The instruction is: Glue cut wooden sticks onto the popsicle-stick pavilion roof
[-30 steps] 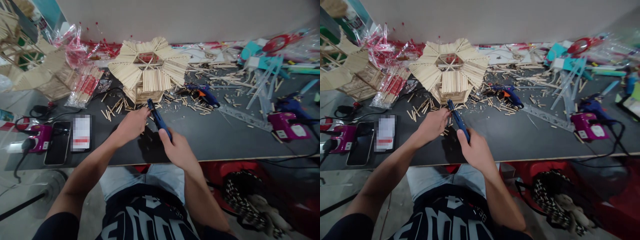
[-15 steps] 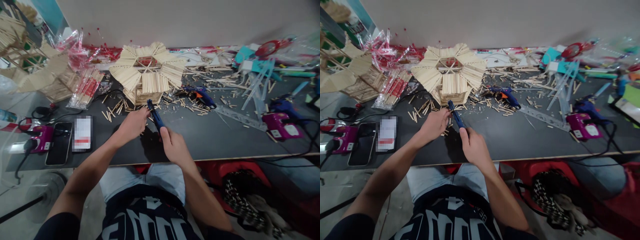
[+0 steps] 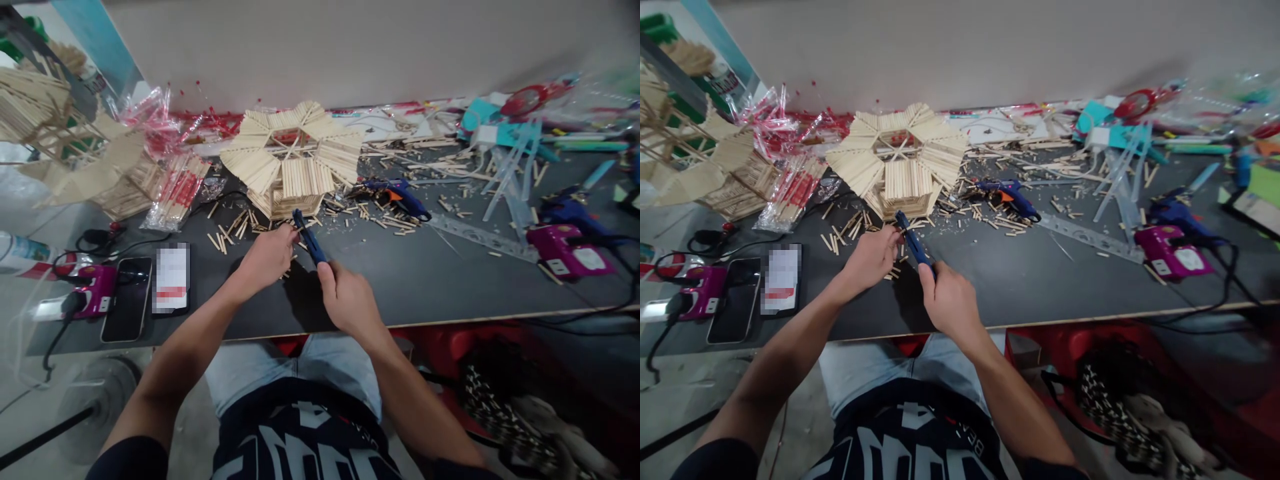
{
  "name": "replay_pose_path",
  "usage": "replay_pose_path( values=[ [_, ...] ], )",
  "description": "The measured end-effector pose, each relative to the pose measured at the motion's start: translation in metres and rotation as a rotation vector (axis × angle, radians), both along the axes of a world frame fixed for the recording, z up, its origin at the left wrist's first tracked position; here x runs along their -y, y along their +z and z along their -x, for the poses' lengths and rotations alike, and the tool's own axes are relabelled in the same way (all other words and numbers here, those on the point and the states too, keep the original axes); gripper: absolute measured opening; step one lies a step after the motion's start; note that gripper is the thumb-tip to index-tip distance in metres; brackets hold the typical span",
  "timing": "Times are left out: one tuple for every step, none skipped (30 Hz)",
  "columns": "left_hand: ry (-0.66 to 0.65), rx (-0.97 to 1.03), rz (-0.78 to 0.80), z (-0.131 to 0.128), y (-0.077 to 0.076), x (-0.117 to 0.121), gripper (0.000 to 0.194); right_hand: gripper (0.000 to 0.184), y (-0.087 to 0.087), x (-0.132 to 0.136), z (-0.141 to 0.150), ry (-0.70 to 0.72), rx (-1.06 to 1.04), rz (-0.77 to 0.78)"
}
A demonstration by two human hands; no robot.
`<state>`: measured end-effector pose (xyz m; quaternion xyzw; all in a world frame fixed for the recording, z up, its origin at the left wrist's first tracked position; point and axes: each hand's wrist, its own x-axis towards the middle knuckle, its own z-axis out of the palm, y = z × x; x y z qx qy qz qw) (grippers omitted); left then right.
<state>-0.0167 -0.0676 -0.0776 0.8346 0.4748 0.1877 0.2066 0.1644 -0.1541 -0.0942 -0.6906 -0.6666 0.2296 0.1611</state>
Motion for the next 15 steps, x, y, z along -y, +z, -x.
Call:
replay_pose_path(
  values=[
    [0.005,-0.009,0.009,-0.0002,0.0009,0.0002,0.018,0.063,0.0004,0.0003,-0.0004,0.000,0.018,0.006],
    [0.005,-0.015,0.021,-0.0005,0.0018,0.0006,0.018,0.063,0.0009,0.0008,-0.0011,0.000,0.032,0.014],
    [0.002,-0.017,0.035,-0.0009,0.0026,0.0011,0.018,0.062,0.0014,0.0012,-0.0020,0.001,0.042,0.024],
    [-0.002,-0.019,0.049,-0.0013,0.0034,0.0017,0.019,0.062,0.0019,0.0017,-0.0029,0.002,0.049,0.033],
    [-0.008,-0.019,0.062,-0.0019,0.0038,0.0024,0.019,0.062,0.0023,0.0023,-0.0039,0.005,0.055,0.041],
    [-0.012,-0.020,0.072,-0.0025,0.0040,0.0030,0.019,0.061,0.0027,0.0029,-0.0048,0.006,0.062,0.048],
    [-0.015,-0.023,0.078,-0.0031,0.0038,0.0036,0.018,0.060,0.0030,0.0034,-0.0055,0.007,0.069,0.055],
    [-0.013,-0.027,0.082,-0.0038,0.0032,0.0041,0.018,0.059,0.0033,0.0039,-0.0060,0.006,0.078,0.060],
    [-0.010,-0.030,0.086,-0.0045,0.0023,0.0044,0.019,0.057,0.0035,0.0044,-0.0062,0.004,0.088,0.063],
    [-0.008,-0.030,0.088,-0.0050,0.0012,0.0047,0.019,0.055,0.0035,0.0047,-0.0061,0.002,0.098,0.066],
    [-0.007,-0.028,0.090,-0.0053,0.0000,0.0048,0.019,0.053,0.0035,0.0049,-0.0058,0.000,0.106,0.068],
    [-0.008,-0.025,0.091,-0.0052,-0.0012,0.0048,0.020,0.052,0.0034,0.0049,-0.0055,0.000,0.114,0.071],
    [-0.011,-0.018,0.089,-0.0048,-0.0021,0.0046,0.020,0.050,0.0032,0.0047,-0.0052,-0.003,0.123,0.075],
    [-0.014,-0.007,0.083,-0.0039,-0.0026,0.0043,0.020,0.050,0.0031,0.0044,-0.0051,-0.014,0.135,0.082],
    [-0.016,0.008,0.072,-0.0026,-0.0025,0.0038,0.021,0.049,0.0030,0.0040,-0.0054,-0.028,0.152,0.094]
  ],
)
